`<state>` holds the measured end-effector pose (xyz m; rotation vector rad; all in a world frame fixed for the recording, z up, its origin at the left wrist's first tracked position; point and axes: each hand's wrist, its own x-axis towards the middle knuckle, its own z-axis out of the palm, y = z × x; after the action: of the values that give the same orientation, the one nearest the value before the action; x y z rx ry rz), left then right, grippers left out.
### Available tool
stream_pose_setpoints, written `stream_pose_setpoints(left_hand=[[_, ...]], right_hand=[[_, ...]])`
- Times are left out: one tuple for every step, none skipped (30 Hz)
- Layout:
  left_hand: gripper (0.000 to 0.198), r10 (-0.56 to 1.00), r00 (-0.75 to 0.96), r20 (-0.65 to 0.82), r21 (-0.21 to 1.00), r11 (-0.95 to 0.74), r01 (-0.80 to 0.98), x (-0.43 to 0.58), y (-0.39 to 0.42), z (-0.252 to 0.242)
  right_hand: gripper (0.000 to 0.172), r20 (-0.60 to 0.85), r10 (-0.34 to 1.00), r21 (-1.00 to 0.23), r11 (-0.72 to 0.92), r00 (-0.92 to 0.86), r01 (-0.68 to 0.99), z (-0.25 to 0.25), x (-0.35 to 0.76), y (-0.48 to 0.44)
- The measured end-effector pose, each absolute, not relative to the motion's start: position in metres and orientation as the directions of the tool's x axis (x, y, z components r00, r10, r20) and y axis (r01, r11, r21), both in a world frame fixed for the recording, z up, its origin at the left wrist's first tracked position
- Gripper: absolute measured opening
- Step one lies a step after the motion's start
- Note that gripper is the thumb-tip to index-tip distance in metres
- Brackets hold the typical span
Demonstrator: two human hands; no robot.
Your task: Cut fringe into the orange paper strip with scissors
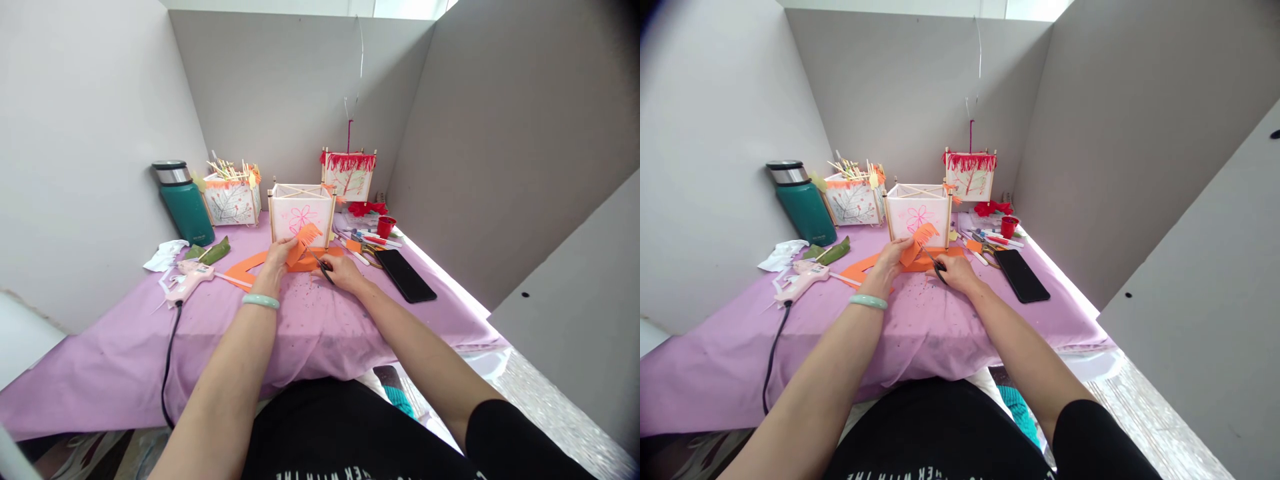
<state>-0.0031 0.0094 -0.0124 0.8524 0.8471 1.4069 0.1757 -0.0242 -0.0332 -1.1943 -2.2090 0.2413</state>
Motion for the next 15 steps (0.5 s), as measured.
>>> stream_pose_setpoints(left_hand=[[0.001,1.0,-0.009,0.006,0.889,-0.01,-0.457,-0.0032,0.0088,-0.012],[0.001,1.0,-0.012,0.004,0.891,-0.009,-0.454,-0.0033,0.0082,-0.0116],[0.001,1.0,-0.014,-0.001,0.893,-0.006,-0.45,-0.0033,0.0075,-0.0112],[0.001,1.0,-0.015,-0.006,0.894,-0.001,-0.448,-0.0034,0.0069,-0.0107],[0.001,1.0,-0.015,-0.01,0.896,0.002,-0.445,-0.0033,0.0063,-0.0102],[0.002,1.0,-0.013,-0.015,0.898,0.008,-0.44,-0.0031,0.0057,-0.0097],[0.002,1.0,-0.01,-0.02,0.9,0.014,-0.437,-0.0028,0.0051,-0.0091],[0.003,1.0,-0.011,-0.025,0.9,0.018,-0.436,-0.0024,0.0045,-0.0085],[0.003,1.0,-0.012,-0.027,0.898,0.019,-0.439,-0.0018,0.0041,-0.008],[0.003,0.999,-0.013,-0.03,0.896,0.021,-0.443,-0.0012,0.0039,-0.0075],[0.003,0.999,-0.016,-0.033,0.894,0.022,-0.448,-0.0006,0.0038,-0.0073],[0.003,0.999,-0.018,-0.036,0.893,0.024,-0.45,-0.0001,0.0039,-0.0072],[0.003,0.999,-0.018,-0.039,0.893,0.027,-0.45,0.0004,0.0043,-0.0074],[0.003,0.999,-0.016,-0.042,0.893,0.031,-0.448,0.0007,0.0048,-0.0078],[0.003,0.999,-0.014,-0.045,0.894,0.034,-0.447,0.0008,0.0056,-0.0083]], right_hand=[[0.039,0.424,0.81,-0.428,0.573,-0.405,0.699,-0.0331,0.1757,-0.0243],[0.04,0.422,0.812,-0.43,0.57,-0.403,0.7,-0.0331,0.1757,-0.0244],[0.04,0.42,0.814,-0.431,0.568,-0.402,0.701,-0.0331,0.1757,-0.0245],[0.04,0.42,0.814,-0.433,0.569,-0.402,0.699,-0.0332,0.1757,-0.0245],[0.041,0.421,0.813,-0.435,0.57,-0.402,0.697,-0.0334,0.1757,-0.0246],[0.041,0.423,0.812,-0.435,0.572,-0.402,0.695,-0.0336,0.1758,-0.0246],[0.041,0.427,0.81,-0.435,0.574,-0.402,0.693,-0.0339,0.1758,-0.0246],[0.041,0.432,0.808,-0.436,0.576,-0.401,0.692,-0.0343,0.1759,-0.0246],[0.041,0.435,0.807,-0.436,0.577,-0.4,0.691,-0.0346,0.1759,-0.0245],[0.041,0.437,0.807,-0.437,0.576,-0.397,0.691,-0.0348,0.1759,-0.0245],[0.041,0.437,0.808,-0.438,0.575,-0.395,0.691,-0.035,0.1759,-0.0245],[0.041,0.436,0.809,-0.44,0.573,-0.394,0.691,-0.0351,0.1758,-0.0245],[0.041,0.434,0.811,-0.442,0.572,-0.393,0.691,-0.0351,0.1758,-0.0245],[0.041,0.432,0.812,-0.443,0.569,-0.391,0.692,-0.0351,0.1758,-0.0246],[0.04,0.431,0.814,-0.443,0.568,-0.391,0.694,-0.035,0.1757,-0.0246]])
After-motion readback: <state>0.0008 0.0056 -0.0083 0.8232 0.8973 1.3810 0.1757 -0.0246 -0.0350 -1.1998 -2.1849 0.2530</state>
